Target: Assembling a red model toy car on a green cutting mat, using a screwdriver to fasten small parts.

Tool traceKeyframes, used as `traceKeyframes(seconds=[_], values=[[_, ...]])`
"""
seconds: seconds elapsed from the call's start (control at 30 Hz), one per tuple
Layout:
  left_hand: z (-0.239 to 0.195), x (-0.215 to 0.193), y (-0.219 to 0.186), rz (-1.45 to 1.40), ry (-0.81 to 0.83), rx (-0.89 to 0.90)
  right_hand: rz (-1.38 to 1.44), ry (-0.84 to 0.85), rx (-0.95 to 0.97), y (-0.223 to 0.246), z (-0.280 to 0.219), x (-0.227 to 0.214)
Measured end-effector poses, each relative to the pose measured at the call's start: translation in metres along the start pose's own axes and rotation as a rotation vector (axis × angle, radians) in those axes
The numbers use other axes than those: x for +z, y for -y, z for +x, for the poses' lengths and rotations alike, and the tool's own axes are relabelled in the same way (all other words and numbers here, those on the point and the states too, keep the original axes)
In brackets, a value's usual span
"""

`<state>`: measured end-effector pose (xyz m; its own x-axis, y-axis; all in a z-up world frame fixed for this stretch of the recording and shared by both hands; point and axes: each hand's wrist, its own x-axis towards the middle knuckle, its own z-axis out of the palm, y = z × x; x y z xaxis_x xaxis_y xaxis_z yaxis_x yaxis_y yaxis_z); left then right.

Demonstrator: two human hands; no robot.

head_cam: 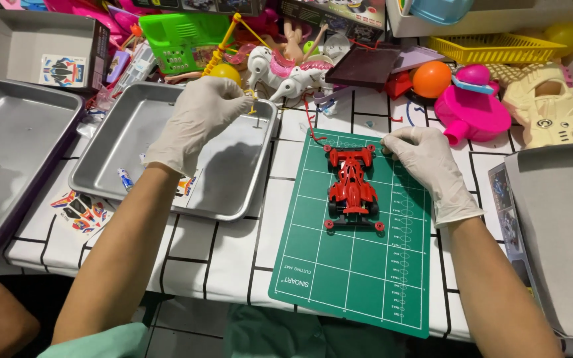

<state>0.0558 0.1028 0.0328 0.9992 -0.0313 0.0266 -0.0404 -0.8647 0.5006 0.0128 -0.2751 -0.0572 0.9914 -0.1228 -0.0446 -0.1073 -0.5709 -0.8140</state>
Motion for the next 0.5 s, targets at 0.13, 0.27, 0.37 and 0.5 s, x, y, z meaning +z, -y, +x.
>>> traceKeyframes(seconds=[0.13, 0.27, 0.37, 0.5], values=[[0.007, -0.004, 0.047, 0.068, -0.065, -0.043, -0.009, 0.009, 0.020, 0.004, -0.002, 0.001], [0.023, 0.005, 0.091, 0.203, -0.092, -0.015, -0.021, 0.012, 0.024, 0.002, -0.002, 0.001], [0.043, 0.025, 0.115, 0.272, -0.093, -0.014, -0.017, 0.005, 0.028, 0.001, -0.001, 0.002], [0.055, 0.040, 0.113, 0.367, -0.094, -0.011, -0.001, -0.002, 0.028, 0.002, -0.001, 0.002]])
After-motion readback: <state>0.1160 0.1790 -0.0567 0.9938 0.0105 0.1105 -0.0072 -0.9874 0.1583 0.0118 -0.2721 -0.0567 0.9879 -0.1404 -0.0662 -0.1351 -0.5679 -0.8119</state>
